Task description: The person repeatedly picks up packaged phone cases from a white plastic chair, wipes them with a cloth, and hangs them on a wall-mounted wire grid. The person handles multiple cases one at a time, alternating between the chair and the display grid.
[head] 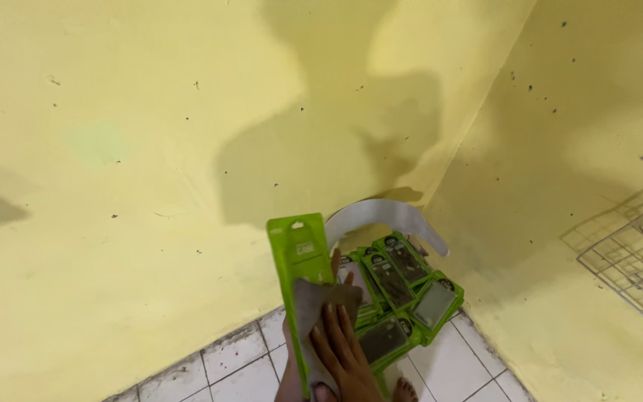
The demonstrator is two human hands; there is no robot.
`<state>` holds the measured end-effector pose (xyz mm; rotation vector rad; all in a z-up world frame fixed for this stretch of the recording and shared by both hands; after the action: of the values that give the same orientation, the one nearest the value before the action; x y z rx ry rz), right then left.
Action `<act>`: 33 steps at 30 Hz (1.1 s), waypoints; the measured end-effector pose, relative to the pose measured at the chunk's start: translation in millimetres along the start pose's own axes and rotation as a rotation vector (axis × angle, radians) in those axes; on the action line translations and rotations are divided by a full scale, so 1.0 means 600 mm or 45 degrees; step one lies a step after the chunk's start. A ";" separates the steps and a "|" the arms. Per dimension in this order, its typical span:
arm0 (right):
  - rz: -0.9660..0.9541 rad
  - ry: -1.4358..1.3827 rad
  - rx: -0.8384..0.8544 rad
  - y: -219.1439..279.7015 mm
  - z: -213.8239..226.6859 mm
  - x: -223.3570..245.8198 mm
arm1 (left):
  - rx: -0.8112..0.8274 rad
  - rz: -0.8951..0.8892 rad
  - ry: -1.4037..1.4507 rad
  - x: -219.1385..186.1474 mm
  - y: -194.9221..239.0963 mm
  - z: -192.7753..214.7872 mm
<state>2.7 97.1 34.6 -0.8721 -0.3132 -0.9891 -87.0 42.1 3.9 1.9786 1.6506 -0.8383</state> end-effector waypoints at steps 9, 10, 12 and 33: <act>-0.262 -0.094 -0.201 -0.140 0.159 0.056 | 0.145 0.411 0.380 0.145 0.061 -0.014; -0.311 -0.164 -0.236 -0.150 0.167 0.054 | 0.121 0.415 0.331 0.151 0.062 -0.010; -0.249 -0.246 -0.223 -0.151 0.160 0.061 | 0.063 0.423 0.242 0.145 0.065 -0.005; -1.872 -0.980 0.125 0.213 0.033 -0.371 | -0.595 0.376 -0.586 0.106 0.026 0.170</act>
<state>-8.4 277.9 -148.8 -0.8406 -1.8164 -1.8873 -82.7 16.8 -114.5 1.5126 1.1279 -0.6567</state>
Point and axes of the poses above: each hand's wrist, its own y-axis away from the middle knuckle, its own z-axis out of the back of the hand, x = y × z, the point moved 6 cm from there along -y, towards the middle knuckle, and after that the axes turned 2 degrees about -y, right-handed, at the moved point
